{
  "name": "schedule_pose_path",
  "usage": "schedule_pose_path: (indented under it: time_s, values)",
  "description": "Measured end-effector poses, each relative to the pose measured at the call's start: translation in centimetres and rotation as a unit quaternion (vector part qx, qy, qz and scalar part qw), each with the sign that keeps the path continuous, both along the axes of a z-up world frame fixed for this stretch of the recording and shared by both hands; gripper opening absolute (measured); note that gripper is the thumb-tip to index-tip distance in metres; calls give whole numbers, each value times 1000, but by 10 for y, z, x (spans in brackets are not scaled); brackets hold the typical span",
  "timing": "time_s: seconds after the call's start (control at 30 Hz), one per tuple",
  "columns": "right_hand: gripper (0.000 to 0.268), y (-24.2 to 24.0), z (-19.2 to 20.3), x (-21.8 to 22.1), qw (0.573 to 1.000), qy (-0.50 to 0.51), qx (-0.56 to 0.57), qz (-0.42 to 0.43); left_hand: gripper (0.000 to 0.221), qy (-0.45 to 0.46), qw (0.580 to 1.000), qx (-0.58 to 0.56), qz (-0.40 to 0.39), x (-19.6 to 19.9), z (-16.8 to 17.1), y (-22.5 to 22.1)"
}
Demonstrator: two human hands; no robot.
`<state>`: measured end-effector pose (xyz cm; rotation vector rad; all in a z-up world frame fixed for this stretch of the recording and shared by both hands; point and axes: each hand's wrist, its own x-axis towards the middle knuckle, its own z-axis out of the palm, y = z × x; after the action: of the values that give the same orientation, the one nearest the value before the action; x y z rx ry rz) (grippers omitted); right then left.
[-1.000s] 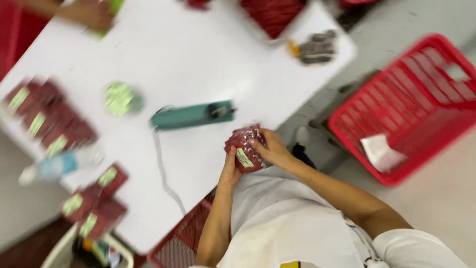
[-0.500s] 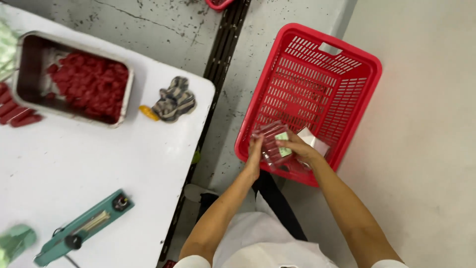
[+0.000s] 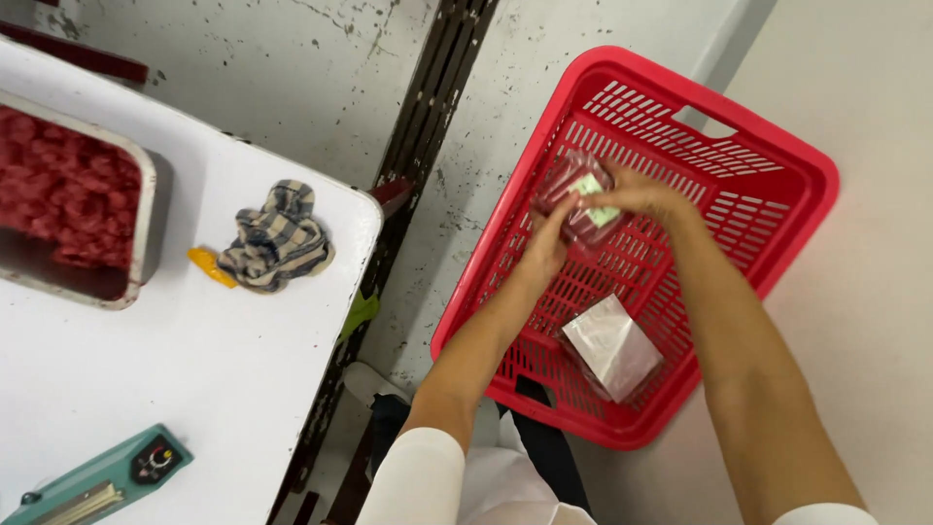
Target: The person uses a heat sealer to seal plastic packages containing red meat products, then places the sealed packages into a red basket.
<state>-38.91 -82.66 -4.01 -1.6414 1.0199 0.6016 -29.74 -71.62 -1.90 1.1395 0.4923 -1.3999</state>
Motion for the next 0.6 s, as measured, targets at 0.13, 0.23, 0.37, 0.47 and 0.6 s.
schedule_pose_path:
  time_s: [0.13,0.23,0.37,0.47,0.6]
  values:
    - [124,-61,-56,19,999,4,4,33,123,31,996,-11,89,-5,-84,-42]
    - [102,-83,-93,23,997,6,-23,68,89,42,984,-23,169,-22,-136,-56]
    - [75,-85,-56,35,975,93,-135,149,141,50,985,88,136,-21,-134,-70]
    - [34,-90,-39,8,852,-115,-488,152,135,26,987,99,127,-23,-121,-71]
    - [69,-104,-28,0,819,-125,-555,71,153,45,988,125,81,-29,-106,-75]
